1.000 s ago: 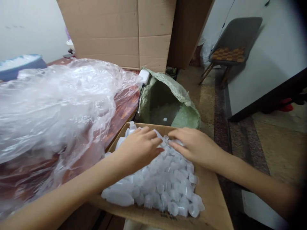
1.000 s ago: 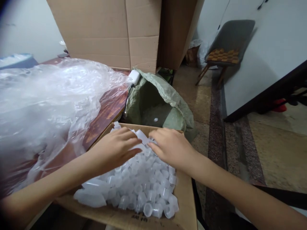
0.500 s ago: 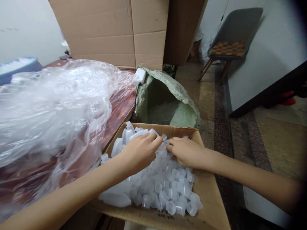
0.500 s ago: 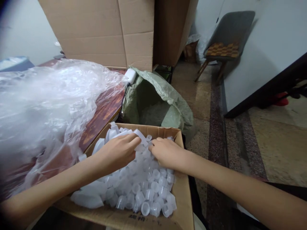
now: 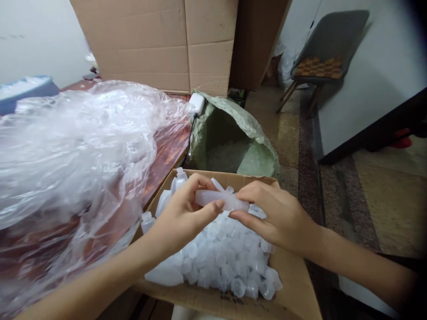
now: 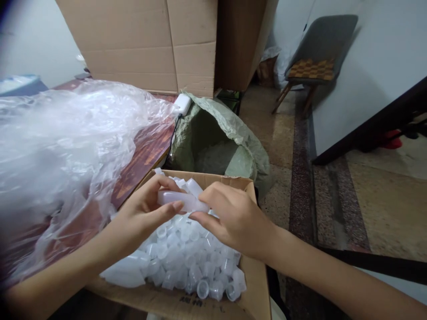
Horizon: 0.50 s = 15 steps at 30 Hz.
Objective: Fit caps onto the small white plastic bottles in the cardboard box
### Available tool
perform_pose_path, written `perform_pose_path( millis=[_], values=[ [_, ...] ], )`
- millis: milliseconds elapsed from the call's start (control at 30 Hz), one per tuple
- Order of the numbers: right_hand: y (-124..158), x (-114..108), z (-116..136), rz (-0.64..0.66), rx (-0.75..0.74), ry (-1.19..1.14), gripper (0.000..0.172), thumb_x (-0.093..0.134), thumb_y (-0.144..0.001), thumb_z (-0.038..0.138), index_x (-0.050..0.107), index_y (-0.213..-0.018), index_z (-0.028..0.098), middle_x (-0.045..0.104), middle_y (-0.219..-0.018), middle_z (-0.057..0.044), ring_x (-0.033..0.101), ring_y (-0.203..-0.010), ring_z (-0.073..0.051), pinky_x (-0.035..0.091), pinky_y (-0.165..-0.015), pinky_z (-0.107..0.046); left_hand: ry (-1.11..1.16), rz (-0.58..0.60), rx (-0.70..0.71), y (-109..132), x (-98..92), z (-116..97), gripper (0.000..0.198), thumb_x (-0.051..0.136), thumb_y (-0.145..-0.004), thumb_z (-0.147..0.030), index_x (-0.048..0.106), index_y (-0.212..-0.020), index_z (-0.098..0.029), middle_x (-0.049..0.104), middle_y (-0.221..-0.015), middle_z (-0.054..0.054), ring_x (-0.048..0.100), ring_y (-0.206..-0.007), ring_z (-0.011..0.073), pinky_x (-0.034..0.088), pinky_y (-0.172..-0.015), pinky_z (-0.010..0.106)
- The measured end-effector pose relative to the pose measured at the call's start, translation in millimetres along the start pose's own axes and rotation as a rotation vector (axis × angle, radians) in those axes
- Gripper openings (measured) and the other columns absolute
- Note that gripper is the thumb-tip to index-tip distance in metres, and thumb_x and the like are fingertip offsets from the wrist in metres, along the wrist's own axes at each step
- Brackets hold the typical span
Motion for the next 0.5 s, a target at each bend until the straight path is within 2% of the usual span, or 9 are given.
perform_pose_path(
  millis=[100, 167, 200, 267, 333, 433, 500],
  values=[
    [8, -4, 22, -0.022, -0.278, 0.202, 0.014, 0.062, -0.09, 0.016, 0.057, -0.103, 0.016, 0.066, -0.089, -0.007, 0.063, -0.082, -0.021, 0.05, -0.071, -0.035, 0.062, 0.032, -0.092, 2, 5.5, 4, 0.025, 0.062, -0.086, -0.041, 0.051, -0.088, -0.018, 0.061, -0.067, -0.003, 0.062, -0.06, 0.0115, 0.047, -0.056, 0.021],
    [12, -3, 30, -0.004, -0.351, 0.249, 0.018, 0.063, -0.088, 0.013, 0.057, -0.106, 0.015, 0.066, -0.09, -0.008, 0.063, -0.082, -0.022, 0.05, -0.07, -0.035, 0.062, 0.055, -0.13, 3, 9.2, 6, 0.025, 0.059, -0.087, -0.042, 0.054, -0.084, -0.017, 0.058, -0.058, -0.004, 0.057, -0.051, 0.0101, 0.043, -0.048, 0.019],
    [12, -4, 31, -0.016, -0.331, 0.226, 0.019, 0.063, -0.089, 0.014, 0.056, -0.107, 0.014, 0.066, -0.091, -0.009, 0.063, -0.083, -0.021, 0.051, -0.071, -0.034, 0.076, 0.053, -0.141, 5, 10.5, 7, 0.025, 0.057, -0.089, -0.041, 0.054, -0.084, -0.017, 0.056, -0.055, -0.004, 0.055, -0.049, 0.0094, 0.041, -0.047, 0.019],
    [9, -7, 28, -0.08, -0.178, 0.11, 0.016, 0.062, -0.092, 0.023, 0.054, -0.104, 0.016, 0.066, -0.091, -0.007, 0.064, -0.082, -0.018, 0.053, -0.071, -0.03, 0.111, 0.028, -0.136, 8, 12.2, 8, 0.024, 0.053, -0.091, -0.04, 0.056, -0.084, -0.017, 0.055, -0.054, -0.005, 0.052, -0.048, 0.0083, 0.041, -0.047, 0.018],
    [6, -6, 19, -0.109, 0.075, -0.068, 0.016, 0.059, -0.094, 0.034, 0.054, -0.1, 0.019, 0.066, -0.081, -0.002, 0.065, -0.072, -0.014, 0.053, -0.063, -0.025, 0.104, -0.013, -0.085, 13, 12.6, 6, 0.022, 0.053, -0.092, -0.039, 0.057, -0.087, -0.018, 0.057, -0.061, -0.004, 0.053, -0.053, 0.0077, 0.043, -0.05, 0.017],
    [7, 12, 11, 0.042, 0.442, -0.431, 0.02, 0.049, -0.098, 0.04, 0.054, -0.096, 0.021, 0.063, -0.065, 0.005, 0.062, -0.052, -0.01, 0.05, -0.047, -0.02, 0.041, -0.056, 0.029, 20, 12.6, -1, 0.017, 0.057, -0.091, -0.036, 0.059, -0.086, -0.02, 0.059, -0.074, -0.004, 0.057, -0.061, 0.0062, 0.045, -0.055, 0.016],
    [9, 14, 12, 0.045, 0.5, -0.481, 0.018, 0.048, -0.099, 0.039, 0.052, -0.095, 0.022, 0.064, -0.064, 0.004, 0.063, -0.05, -0.011, 0.05, -0.044, -0.02, 0.062, -0.073, 0.053, 22, 12.0, -4, 0.015, 0.059, -0.09, -0.035, 0.06, -0.086, -0.021, 0.06, -0.077, -0.004, 0.058, -0.061, 0.0055, 0.046, -0.055, 0.015]
  ],
)
Point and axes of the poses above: each hand's wrist, its own y-axis away from the middle knuckle, its own x-axis out of the palm, z = x × y, the point moved 6 cm from there along -y, towards the middle knuckle
